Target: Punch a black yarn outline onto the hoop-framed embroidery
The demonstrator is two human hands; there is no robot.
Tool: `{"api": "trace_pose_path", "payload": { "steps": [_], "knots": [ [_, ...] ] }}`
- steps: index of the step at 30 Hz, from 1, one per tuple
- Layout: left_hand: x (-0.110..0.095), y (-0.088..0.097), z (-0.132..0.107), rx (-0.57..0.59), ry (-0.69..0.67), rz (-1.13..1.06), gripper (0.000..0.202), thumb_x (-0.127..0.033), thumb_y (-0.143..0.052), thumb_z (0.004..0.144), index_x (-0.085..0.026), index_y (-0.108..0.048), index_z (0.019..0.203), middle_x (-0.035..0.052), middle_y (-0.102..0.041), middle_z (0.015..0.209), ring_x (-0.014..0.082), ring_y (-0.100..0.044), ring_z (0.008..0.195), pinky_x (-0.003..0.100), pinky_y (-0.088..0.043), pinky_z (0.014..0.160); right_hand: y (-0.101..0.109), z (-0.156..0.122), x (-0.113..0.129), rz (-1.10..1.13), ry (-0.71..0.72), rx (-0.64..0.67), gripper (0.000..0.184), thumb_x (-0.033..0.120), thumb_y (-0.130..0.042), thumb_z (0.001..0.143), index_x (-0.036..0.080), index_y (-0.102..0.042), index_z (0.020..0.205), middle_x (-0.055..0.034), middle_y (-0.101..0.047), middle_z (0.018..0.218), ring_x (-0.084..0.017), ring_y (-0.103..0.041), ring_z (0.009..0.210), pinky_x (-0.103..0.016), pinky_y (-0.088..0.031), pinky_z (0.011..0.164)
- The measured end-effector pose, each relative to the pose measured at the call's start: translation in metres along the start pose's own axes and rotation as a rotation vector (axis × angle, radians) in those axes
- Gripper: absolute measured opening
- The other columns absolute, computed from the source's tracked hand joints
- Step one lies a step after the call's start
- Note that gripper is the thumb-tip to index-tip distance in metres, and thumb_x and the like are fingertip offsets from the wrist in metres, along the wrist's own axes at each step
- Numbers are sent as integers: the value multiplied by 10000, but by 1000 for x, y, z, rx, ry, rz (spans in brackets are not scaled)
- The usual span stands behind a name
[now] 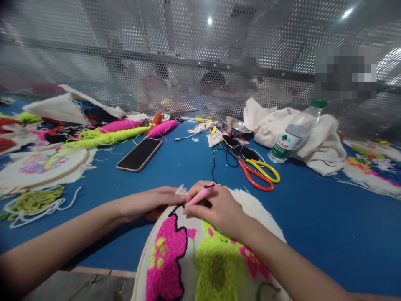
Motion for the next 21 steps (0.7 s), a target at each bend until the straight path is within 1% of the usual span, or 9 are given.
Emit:
{"api": "trace_pose_path", "payload": {
  "steps": [3,6,8,10,12,15,17,19,21],
  "knots": [
    [2,-4,4,-102,-59,10,345,-504,-546,807,-161,-569,833,-79,-385,464,53,-298,343,187,-210,323,0,0,1,-181,67,-2,77,245,-573,848,216,-613,789,-2,-655,862,-163,-587,808,-296,-410,727],
    [5,-6,7,-177,-33,-41,345,-480,-558,811,-139,-604,833,-74,-433,441,47,-314,327,184,-233,336,1,-2,1,-212,51,-11,153,265,-510,887,212,-615,789,-18,-656,895,-154,-595,750,-290,-421,679],
    [7,-4,8,-229,-15,-100,357,-478,-566,809,-130,-633,847,-27,-572,535,62,-447,410,183,-340,419,1,-4,-2,-133,2,-60,177,299,-497,899,208,-611,798,-21,-641,873,-141,-595,719,-272,-434,649],
    [9,-2,8,-257,-2,-132,382,-497,-561,807,-134,-653,883,28,-676,701,111,-575,566,219,-433,552,1,-5,-5,-41,-61,-110,195,345,-491,904,206,-604,830,-22,-622,855,-127,-582,682,-251,-435,596],
    [9,-1,8,-250,-20,-114,404,-513,-551,808,-141,-662,917,47,-700,777,152,-620,676,255,-463,639,1,-6,-7,-3,-84,-131,206,370,-491,903,204,-602,851,-23,-611,863,-116,-566,662,-243,-431,572],
    [8,2,8,-264,-58,-88,388,-499,-537,822,-142,-659,909,43,-699,789,163,-627,746,258,-463,688,1,-8,-7,5,-49,-136,204,353,-481,910,200,-601,847,-23,-599,882,-93,-542,617,-244,-435,575],
    [6,2,6,-244,-44,-108,342,-466,-564,810,-146,-645,900,34,-693,792,159,-623,736,251,-460,673,2,-9,-7,2,-32,-134,209,341,-466,919,198,-596,837,-27,-597,874,-93,-542,617,-247,-443,576],
    [4,0,3,-135,-27,-131,275,-366,-650,753,-160,-618,932,24,-687,838,158,-624,749,248,-462,668,4,-10,-6,-17,-16,-123,211,332,-456,924,200,-599,843,-41,-606,891,-110,-562,669,-253,-456,592],
    [1,-2,-1,-6,-44,-130,310,-228,-703,685,-173,-583,965,15,-672,897,161,-624,803,247,-468,696,5,-11,-5,-43,3,-101,200,321,-451,926,206,-606,875,-57,-616,934,-131,-581,739,-266,-468,623]
  ]
}}
Point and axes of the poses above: each hand's wrist, its own z-axis towards the middle knuckle, its own y-axis out of the back of the hand, x = y × z, the point moved 2 cm from there along z, towards the middle knuckle
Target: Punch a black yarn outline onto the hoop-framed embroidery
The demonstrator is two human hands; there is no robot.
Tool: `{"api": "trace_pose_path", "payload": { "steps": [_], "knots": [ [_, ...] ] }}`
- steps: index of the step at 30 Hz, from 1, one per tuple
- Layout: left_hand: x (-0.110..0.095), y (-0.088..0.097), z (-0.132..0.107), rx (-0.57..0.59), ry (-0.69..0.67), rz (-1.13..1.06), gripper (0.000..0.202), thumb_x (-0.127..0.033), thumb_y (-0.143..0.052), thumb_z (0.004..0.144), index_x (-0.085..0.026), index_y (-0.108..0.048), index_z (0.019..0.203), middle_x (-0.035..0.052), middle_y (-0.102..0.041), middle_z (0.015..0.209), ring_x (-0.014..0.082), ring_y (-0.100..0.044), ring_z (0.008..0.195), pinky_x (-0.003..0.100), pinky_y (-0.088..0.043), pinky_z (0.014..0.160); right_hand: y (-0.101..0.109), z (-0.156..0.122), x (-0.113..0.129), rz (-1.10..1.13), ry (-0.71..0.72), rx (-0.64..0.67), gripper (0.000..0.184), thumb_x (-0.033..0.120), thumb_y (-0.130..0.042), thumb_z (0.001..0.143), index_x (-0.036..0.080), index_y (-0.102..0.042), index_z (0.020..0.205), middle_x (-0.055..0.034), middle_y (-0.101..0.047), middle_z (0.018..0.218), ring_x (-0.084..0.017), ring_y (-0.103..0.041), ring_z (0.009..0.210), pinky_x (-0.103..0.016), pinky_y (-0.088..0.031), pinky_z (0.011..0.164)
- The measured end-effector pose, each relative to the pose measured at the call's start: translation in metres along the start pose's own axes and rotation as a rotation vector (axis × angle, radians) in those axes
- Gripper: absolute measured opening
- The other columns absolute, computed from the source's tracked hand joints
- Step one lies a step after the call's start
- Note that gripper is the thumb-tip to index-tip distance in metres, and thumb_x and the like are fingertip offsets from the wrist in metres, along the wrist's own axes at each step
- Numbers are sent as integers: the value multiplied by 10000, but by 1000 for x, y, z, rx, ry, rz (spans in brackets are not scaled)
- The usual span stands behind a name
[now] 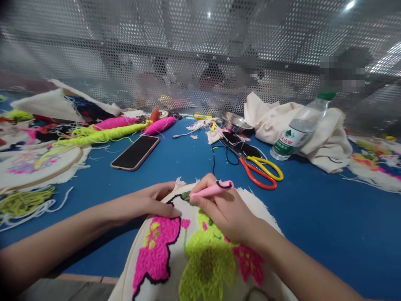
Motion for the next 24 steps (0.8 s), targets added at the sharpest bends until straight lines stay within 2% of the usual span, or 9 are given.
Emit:
{"api": "trace_pose_path", "payload": {
  "steps": [2,6,10,17,24],
  "knots": [
    [-2,-1,-2,62,-16,6,331,-145,-693,663,-179,-553,961,6,-654,916,160,-618,843,251,-471,726,1,-1,0,-17,22,14,194,319,-444,928,215,-605,899,-65,-619,961,-148,-590,792,-279,-475,648],
    [-2,-1,-3,64,-25,26,286,-110,-653,684,-184,-518,925,-19,-623,883,146,-606,840,246,-465,731,3,-1,0,-22,73,9,189,323,-434,932,225,-588,884,-56,-612,948,-164,-594,857,-304,-477,717],
    [-2,-1,-2,78,-29,37,284,-102,-647,694,-183,-506,926,-27,-611,873,121,-594,792,221,-453,687,2,-2,-1,2,66,8,155,316,-445,930,223,-563,890,-44,-612,933,-154,-597,819,-315,-475,743],
    [-1,0,-2,92,-34,39,278,-101,-643,696,-179,-521,934,-24,-617,896,111,-590,797,217,-449,706,1,-1,-3,40,15,9,162,314,-433,934,216,-551,881,-54,-616,911,-177,-605,875,-308,-479,720],
    [0,2,-2,98,-101,65,306,-137,-674,682,-177,-526,947,-16,-600,888,157,-578,866,260,-445,741,-5,1,1,-85,86,53,82,279,-518,893,224,-578,887,-40,-613,943,-173,-583,905,-299,-456,742]
  ]
}}
Point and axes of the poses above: each hand's wrist, its own z-axis towards the middle knuckle, its own y-axis out of the back of the hand, x = y × z, the point moved 2 cm from there along z, towards the middle knuckle
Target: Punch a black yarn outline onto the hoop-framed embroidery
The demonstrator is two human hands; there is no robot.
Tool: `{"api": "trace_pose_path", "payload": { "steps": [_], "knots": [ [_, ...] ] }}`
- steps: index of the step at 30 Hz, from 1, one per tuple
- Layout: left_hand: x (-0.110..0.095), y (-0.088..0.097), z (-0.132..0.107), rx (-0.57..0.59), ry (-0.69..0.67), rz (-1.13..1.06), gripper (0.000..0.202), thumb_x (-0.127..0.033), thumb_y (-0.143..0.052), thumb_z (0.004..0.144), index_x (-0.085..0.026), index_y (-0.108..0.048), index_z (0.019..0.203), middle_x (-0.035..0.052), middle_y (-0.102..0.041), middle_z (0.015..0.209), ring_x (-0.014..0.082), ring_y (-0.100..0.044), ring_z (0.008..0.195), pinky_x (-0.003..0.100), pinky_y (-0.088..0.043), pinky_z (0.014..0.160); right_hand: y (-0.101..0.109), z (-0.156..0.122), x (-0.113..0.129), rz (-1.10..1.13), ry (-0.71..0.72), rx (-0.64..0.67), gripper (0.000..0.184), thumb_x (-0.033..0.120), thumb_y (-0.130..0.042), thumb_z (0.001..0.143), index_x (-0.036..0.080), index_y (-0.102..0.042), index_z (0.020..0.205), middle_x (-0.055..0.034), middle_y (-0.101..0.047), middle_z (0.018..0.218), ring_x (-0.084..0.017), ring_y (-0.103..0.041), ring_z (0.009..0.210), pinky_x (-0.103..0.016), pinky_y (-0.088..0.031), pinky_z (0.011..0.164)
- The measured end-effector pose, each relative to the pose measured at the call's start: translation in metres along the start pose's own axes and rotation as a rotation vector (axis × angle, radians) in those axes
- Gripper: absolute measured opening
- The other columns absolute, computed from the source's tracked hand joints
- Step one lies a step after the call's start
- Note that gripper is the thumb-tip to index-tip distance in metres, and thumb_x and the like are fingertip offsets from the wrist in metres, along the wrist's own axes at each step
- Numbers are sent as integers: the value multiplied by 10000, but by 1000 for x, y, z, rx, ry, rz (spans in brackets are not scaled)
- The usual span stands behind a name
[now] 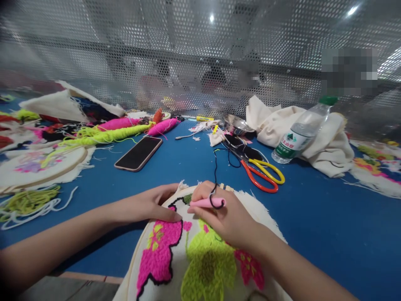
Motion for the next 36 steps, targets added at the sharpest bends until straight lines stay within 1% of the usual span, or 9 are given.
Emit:
{"api": "trace_pose_path", "payload": {
  "steps": [6,9,13,16,20,23,28,34,36],
  "knots": [
    [-4,5,3,61,-53,71,291,-146,-698,685,-155,-544,932,-20,-567,830,108,-520,749,201,-376,637,-6,8,8,-192,107,30,69,208,-546,870,190,-590,819,-33,-614,864,-174,-554,861,-307,-399,736],
    [-4,6,2,64,-45,63,303,-154,-707,682,-160,-554,943,-28,-562,811,91,-503,697,190,-361,604,-3,7,6,-135,17,-4,90,256,-524,884,191,-573,844,-19,-629,824,-148,-564,750,-283,-385,662],
    [-4,5,0,89,-26,38,333,-134,-709,670,-178,-540,953,-33,-572,830,99,-525,721,200,-392,640,2,5,4,-75,-82,-29,184,339,-457,916,205,-567,854,-13,-641,801,-135,-562,662,-274,-369,611],
    [-5,4,-2,95,-29,51,354,-121,-714,659,-177,-530,957,-31,-559,859,106,-523,762,212,-405,679,5,5,8,-89,-70,-7,197,347,-444,918,204,-561,850,-23,-641,814,-144,-570,674,-278,-368,615],
    [-6,5,-5,62,-36,108,371,-163,-720,672,-176,-533,992,-35,-532,821,100,-496,723,204,-388,636,5,7,15,-112,-36,-10,196,336,-430,919,202,-557,854,-38,-650,843,-160,-586,713,-280,-371,619],
    [-5,7,-6,37,-58,118,378,-166,-715,671,-174,-532,1001,-22,-537,861,115,-501,760,216,-391,663,2,9,17,-119,-21,-3,199,327,-411,924,198,-543,849,-44,-650,847,-162,-583,701,-288,-377,631],
    [-5,9,-5,59,-57,120,373,-140,-694,678,-160,-502,997,-11,-529,898,122,-489,784,225,-378,677,-2,11,16,-36,-78,0,145,297,-478,900,192,-555,836,-28,-653,801,-149,-590,685,-283,-401,642],
    [-7,9,-7,85,-47,98,357,-138,-687,689,-171,-494,987,-12,-542,904,127,-508,808,225,-397,684,-4,9,10,270,-142,-58,153,302,-578,846,188,-631,759,-28,-656,888,-130,-620,712,-247,-456,621],
    [-7,9,-7,84,-52,100,370,-142,-692,689,-176,-499,1003,-10,-546,920,134,-511,837,228,-406,703,-3,8,10,235,-146,-76,161,312,-558,859,191,-641,792,-25,-660,848,-128,-602,680,-247,-435,595]
  ]
}}
Point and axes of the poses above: each hand's wrist, its own z-axis towards the middle knuckle, its own y-axis out of the back of the hand, x = y × z, the point moved 2 cm from there along z, towards the middle knuckle
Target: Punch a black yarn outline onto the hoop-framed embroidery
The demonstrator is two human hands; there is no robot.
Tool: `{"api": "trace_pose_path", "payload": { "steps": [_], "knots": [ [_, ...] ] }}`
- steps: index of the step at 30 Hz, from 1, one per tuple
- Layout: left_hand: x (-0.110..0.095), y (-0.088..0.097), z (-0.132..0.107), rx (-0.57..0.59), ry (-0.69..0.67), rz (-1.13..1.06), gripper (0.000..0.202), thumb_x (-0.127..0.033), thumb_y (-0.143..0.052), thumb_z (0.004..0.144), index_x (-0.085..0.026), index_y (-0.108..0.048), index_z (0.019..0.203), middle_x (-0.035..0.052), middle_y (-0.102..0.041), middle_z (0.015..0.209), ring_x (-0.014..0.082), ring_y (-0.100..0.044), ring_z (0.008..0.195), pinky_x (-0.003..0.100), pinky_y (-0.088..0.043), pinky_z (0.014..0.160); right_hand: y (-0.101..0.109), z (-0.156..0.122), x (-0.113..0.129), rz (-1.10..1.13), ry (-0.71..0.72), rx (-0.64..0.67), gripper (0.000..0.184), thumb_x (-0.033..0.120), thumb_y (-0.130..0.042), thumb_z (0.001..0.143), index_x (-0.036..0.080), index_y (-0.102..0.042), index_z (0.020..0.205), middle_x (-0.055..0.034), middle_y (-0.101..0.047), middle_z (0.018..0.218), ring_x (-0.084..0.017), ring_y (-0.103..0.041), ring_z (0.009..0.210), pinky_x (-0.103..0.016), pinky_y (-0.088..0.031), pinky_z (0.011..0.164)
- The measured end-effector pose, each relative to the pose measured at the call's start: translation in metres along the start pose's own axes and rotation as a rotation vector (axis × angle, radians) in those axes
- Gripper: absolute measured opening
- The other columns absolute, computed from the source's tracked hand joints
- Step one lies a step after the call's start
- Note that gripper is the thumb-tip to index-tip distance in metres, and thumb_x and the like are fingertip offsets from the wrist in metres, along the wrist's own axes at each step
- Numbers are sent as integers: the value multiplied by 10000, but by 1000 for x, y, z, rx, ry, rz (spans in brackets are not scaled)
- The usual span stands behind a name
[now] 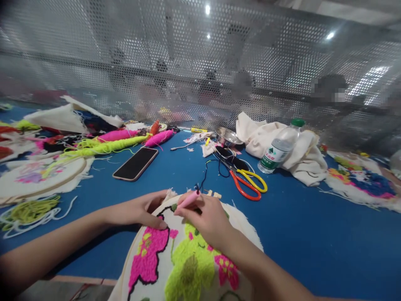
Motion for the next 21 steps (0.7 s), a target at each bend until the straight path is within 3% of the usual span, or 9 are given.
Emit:
{"api": "trace_pose_path", "payload": {
  "steps": [5,18,21],
  "knots": [
    [2,1,1,-36,-29,23,352,-131,-702,672,-179,-523,972,-26,-542,896,115,-506,797,203,-396,684,1,0,1,-233,51,-28,203,319,-450,916,188,-602,885,-18,-645,772,-121,-542,589,-252,-354,548],
    [2,-6,3,-106,-34,6,358,-112,-647,631,-176,-507,954,-11,-566,913,168,-532,903,252,-410,765,3,-6,-1,-317,109,11,242,334,-365,946,189,-556,920,-22,-621,723,-141,-543,572,-263,-357,548],
    [3,-8,4,-118,-25,-17,346,-89,-634,638,-175,-502,945,-16,-566,890,173,-540,906,261,-413,770,4,-6,-2,-290,142,16,194,301,-419,931,195,-573,879,-31,-646,816,-151,-582,672,-269,-393,606]
  ]
}}
Point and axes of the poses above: each hand's wrist, its own z-axis towards the middle knuckle, its own y-axis out of the back of the hand, x = y × z, the point moved 2 cm from there along z, towards the middle knuckle
